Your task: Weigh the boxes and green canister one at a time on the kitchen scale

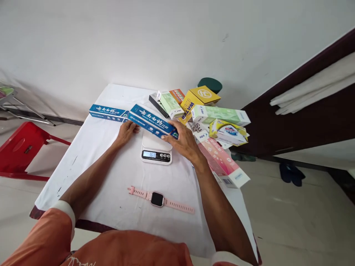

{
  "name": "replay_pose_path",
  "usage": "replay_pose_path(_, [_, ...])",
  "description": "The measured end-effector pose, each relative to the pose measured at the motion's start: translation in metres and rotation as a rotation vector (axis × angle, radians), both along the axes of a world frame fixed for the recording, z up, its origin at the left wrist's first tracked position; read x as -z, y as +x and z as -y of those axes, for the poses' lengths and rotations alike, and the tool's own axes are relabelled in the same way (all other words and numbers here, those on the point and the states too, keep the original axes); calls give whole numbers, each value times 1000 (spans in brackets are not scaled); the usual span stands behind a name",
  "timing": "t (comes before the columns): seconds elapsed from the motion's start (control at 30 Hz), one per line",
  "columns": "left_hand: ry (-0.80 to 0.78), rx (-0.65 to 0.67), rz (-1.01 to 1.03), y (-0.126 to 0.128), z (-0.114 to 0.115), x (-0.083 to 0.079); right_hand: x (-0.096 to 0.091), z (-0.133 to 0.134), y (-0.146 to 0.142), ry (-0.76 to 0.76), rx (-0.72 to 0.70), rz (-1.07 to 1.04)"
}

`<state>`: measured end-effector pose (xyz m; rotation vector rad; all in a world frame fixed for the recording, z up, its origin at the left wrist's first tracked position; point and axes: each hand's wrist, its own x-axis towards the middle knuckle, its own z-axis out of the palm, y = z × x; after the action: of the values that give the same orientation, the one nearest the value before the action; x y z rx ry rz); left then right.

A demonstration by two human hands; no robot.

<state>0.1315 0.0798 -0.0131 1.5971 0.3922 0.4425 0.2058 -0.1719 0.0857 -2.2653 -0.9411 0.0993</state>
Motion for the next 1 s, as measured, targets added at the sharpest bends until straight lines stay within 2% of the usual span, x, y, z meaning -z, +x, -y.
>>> replay_pose_path(0.1, [-181,28,27,0,-8,-3,11,7,2,-16,-8,19])
replay_pose_path(0.27, [-468,87,66,-3,-22,-12,18,9,5,-82,-37,78])
replay_pose_path(0.37, [-562,77,49,-2,-27,-16,20,6,3,-127,-59,96])
replay_pose_path(0.8, [-547,55,48,2,-26,-14,28,7,-10,-173,-10,149])
replay_pose_path(0.9, [-541,63,56,2,-26,-14,25,13,-19,-110,4,201])
replay_pose_path(1.0, [-535,65,62,1,-25,-16,22,26,-42,30,29,268])
